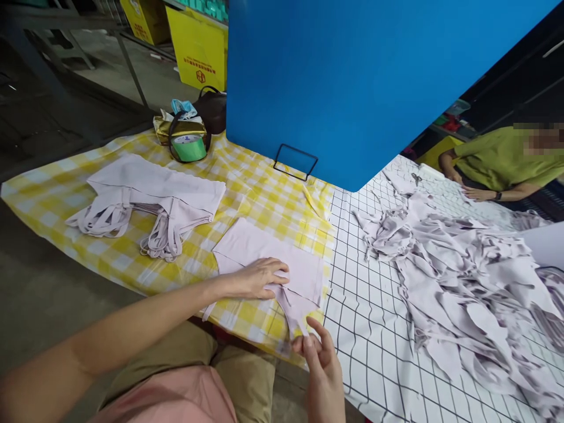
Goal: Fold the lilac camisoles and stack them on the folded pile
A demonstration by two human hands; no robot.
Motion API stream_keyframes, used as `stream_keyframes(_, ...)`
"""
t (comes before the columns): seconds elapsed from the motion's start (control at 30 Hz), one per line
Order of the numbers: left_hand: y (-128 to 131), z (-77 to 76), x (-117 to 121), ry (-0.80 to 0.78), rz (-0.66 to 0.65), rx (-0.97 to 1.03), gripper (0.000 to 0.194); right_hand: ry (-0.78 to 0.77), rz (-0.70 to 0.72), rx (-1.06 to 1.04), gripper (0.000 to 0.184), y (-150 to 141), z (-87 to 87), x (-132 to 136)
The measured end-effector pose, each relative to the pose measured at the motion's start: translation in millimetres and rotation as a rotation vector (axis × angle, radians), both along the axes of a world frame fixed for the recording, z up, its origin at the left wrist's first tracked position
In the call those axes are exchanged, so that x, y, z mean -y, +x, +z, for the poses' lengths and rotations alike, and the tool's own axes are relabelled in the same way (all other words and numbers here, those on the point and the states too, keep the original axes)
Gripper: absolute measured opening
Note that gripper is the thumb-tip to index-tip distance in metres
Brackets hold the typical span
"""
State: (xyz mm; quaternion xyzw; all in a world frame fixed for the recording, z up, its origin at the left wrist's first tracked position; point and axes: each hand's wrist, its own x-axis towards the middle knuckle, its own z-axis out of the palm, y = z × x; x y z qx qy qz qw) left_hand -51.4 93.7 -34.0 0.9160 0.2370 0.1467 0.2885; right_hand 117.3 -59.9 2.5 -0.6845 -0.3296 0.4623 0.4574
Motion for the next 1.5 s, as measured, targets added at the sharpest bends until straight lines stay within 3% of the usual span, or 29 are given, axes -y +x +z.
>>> stream_keyframes(0.17,-15.2,7.0,-9.1,-0.201,-0.045,0.056,0.042,0.061,-0.104,0.331,0.046,-8.9,-21.9,45.2)
stream_keyframes(0.23,-30.1,13.1,-14.9,-0.293,0.076,0.107,0.042,0.131,-0.157,0.495,0.04,-20.4,-33.3,59.4)
stream_keyframes(0.3,-48.8,18.3,-17.0,-0.29,0.233,0.122,0.044,0.191,-0.087,0.553,0.028,-37.7,-44.5,67.7)
stream_keyframes(0.37,-67.2,20.1,-13.0,-0.236,0.318,0.077,0.043,0.189,0.102,0.48,0.022,-60.9,-54.4,66.6)
stream_keyframes(0.43,-81.8,16.8,-3.6,-0.201,0.311,-0.003,0.044,0.105,0.278,0.323,0.025,-87.6,-62.3,54.8)
stream_keyframes(0.57,-97.0,0.3,16.7,-0.157,0.186,-0.14,0.057,-0.068,0.386,0.02,0.037,-132.7,-70.1,15.8)
stream_keyframes(0.7,-103.1,-2.8,22.8,-0.131,0.199,-0.1,0.055,-0.048,0.475,-0.081,0.035,-146.7,-66.3,0.6)
stream_keyframes(0.83,-115.5,11.5,33.0,-0.122,0.439,0.02,0.021,-0.033,0.451,-0.014,0.041,-134.8,-50.1,15.8)
stream_keyframes(0.9,-123.0,15.6,44.7,-0.108,0.439,0.018,0.005,-0.035,0.423,0.053,0.04,-126.9,-39.4,22.2)
stream_keyframes(1.0,-127.5,14.4,62.6,-0.106,0.376,-0.046,0.008,-0.033,0.42,0.113,0.04,-119.9,-27.1,22.8)
stream_keyframes(1.07,-123.3,12.0,69.5,-0.104,0.402,-0.108,0.01,-0.026,0.42,0.122,0.04,-118.7,-23.8,19.9)
stream_keyframes(1.27,-109.5,15.4,74.5,-0.065,0.45,-0.215,0.013,-0.024,0.434,0.136,0.038,-121.6,-27.7,19.7)
stream_keyframes(1.4,-144.2,29.1,88.5,0.0,0.345,-0.336,0.01,-0.03,0.46,0.131,0.038,-120.4,-26.0,22.7)
stream_keyframes(1.5,-177.9,45.9,96.9,-0.127,0.32,-0.585,0.013,-0.028,0.462,0.12,0.04,-118.8,-23.5,21.9)
